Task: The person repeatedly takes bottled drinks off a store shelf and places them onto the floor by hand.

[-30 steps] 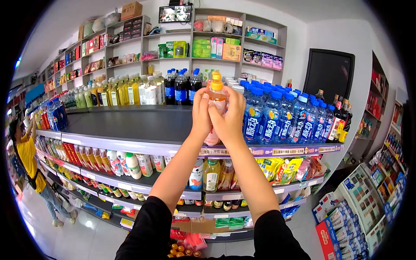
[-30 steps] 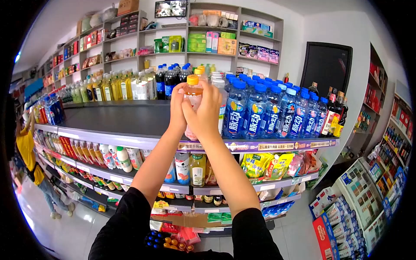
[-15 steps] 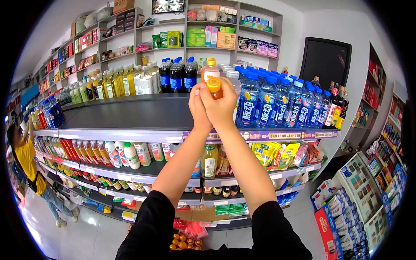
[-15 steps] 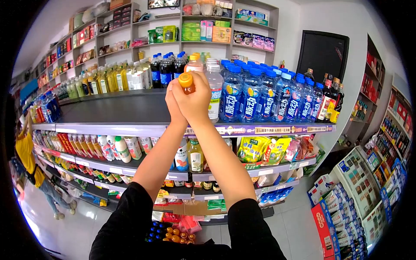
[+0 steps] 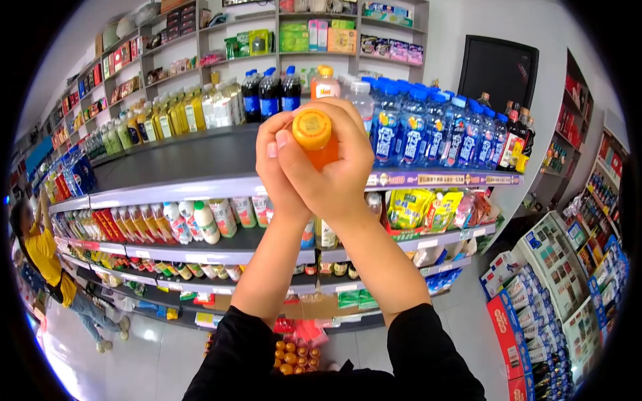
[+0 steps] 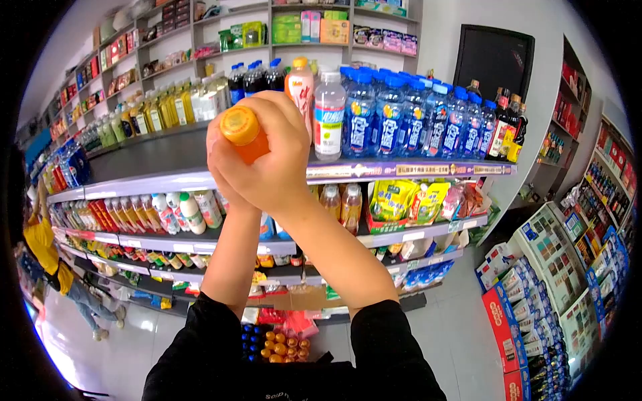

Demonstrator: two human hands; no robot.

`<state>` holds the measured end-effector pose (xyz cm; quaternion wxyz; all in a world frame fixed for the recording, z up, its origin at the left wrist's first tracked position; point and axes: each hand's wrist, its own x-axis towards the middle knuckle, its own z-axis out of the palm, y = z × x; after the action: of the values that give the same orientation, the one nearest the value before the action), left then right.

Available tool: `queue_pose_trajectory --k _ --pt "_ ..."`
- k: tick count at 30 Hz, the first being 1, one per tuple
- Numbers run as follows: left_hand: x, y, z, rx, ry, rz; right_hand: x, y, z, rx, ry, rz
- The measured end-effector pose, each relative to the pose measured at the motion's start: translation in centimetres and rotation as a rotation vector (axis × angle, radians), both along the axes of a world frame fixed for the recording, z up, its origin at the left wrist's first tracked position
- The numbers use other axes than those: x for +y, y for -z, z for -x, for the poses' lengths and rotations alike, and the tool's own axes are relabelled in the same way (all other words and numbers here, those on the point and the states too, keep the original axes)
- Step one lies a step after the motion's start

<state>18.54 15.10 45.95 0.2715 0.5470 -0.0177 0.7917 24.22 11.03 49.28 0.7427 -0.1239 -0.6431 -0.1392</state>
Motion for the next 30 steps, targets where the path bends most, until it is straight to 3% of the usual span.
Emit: queue_pose_trajectory --k 7,8,14,17,18,19,23,25,30 --pt "-4.7 5.4 5.2 0.013 0.120 0.103 -4.2 5.2 4.2 -0.042 0.007 0.150" --pt "-5.3 6.3 6.0 0.071 0.041 0.110 -4.7 6.1 4.5 -0.077 0.016 0.178" --pt "-8.3 14.8 10.4 0.169 0.185 0.390 -7.4 12.8 7.0 -0.204 0.044 0.387" --pt "-9.8 19.6 12.3 0.240 0.254 0.508 -9.8 16.1 7.6 -0.321 0.210 0.600" --pt "-10.8 20.4 13.1 0.327 0.117 0.491 -9.7 17.5 7.7 -0.350 0.211 0.582" --pt "-11.3 22.4 13.2 0.269 0.243 0.599 -10.1 18.7 8.0 -0.360 0.167 0.635" --pt "-14.5 28.8 15.3 0.376 0.280 0.752 -12.1 24.4 8.8 -0.461 0.102 0.890" --pt "-15.7 32.5 15.8 0.287 0.459 0.801 -13.2 27.0 9.4 -0.504 0.063 0.987" --pt "-19.7 40.1 17.5 0.351 0.401 0.927 -15.8 30.6 10.5 -0.711 -0.015 1.255"
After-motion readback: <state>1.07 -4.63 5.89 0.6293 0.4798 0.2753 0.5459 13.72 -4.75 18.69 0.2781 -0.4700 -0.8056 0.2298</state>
